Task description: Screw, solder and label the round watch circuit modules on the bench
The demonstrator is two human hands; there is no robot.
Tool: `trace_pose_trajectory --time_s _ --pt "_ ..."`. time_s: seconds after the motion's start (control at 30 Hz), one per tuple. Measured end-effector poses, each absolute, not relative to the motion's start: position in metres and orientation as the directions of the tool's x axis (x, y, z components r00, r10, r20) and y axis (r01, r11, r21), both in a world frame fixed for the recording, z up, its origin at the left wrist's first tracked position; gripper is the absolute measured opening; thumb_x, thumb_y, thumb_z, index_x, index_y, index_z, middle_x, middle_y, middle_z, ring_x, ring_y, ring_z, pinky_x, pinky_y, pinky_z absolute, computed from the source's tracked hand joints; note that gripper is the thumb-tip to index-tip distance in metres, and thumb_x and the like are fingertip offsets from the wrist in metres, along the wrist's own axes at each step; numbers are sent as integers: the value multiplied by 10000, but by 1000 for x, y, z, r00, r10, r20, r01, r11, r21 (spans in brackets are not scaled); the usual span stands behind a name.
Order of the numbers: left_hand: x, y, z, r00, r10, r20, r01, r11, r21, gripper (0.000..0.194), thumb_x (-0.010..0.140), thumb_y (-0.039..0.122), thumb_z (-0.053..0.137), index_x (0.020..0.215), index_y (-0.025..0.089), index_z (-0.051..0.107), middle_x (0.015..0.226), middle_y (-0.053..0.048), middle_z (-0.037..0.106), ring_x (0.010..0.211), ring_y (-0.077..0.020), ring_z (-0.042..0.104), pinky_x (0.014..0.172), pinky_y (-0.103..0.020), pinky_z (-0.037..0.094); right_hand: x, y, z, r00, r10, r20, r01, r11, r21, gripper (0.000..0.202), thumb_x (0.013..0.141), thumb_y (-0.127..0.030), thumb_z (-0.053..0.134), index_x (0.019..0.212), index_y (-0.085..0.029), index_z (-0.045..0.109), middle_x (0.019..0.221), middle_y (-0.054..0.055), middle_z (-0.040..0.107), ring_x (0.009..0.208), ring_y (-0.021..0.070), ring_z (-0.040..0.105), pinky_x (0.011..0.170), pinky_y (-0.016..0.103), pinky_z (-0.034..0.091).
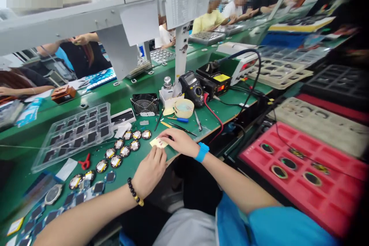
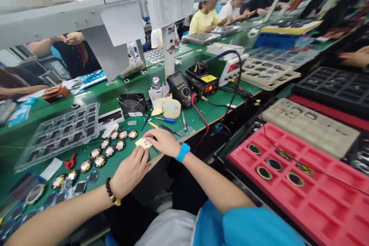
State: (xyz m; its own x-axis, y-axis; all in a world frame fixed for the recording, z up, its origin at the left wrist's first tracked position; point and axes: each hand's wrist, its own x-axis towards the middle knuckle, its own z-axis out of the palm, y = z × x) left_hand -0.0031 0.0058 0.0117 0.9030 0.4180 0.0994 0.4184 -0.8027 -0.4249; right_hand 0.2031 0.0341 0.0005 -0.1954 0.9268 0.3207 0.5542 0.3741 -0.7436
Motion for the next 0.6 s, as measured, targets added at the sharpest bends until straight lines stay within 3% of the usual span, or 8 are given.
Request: trace_pose_trajectory --time_s 0.17,0.37,0.5,0.6 --pt "6 10 28 858 512 25 491 -806 -330 469 1040 444 584 1285 46 627 1197 -208 691 1111 -306 665 934 -404 592 210 30 -2 -259 891 372 494 453 -742 155 1022 -213 617 1059 -206 767 1069 63 784 1024 223 710 925 371 541" --pt "16 -6 46 772 630 -90 598 -766 -235 490 1011 429 635 1324 54 595 1245 -194 690 1178 -314 663 982 -410 582 212 29 -13 -290 869 401 504 495 -708 192 1037 -210 551 1095 -205 734 1108 79 772 1049 254 698 952 422 544" --pt "7 -33 43 663 748 42 748 -664 3 542 982 408 682 1427 127 551 1400 -177 650 1295 -283 642 1064 -402 573 212 28 -17 -285 857 429 487 515 -705 239 1052 -223 489 1094 -213 724 1123 88 777 1064 274 707 940 430 542" --pt "-4 -56 36 430 867 252 843 -486 232 369 1013 364 631 1342 198 651 1329 -123 688 1224 -224 679 1047 -354 576 213 26 -17 -280 849 449 465 529 -710 244 1045 -239 487 1078 -211 727 1103 97 781 1047 290 714 919 441 543"
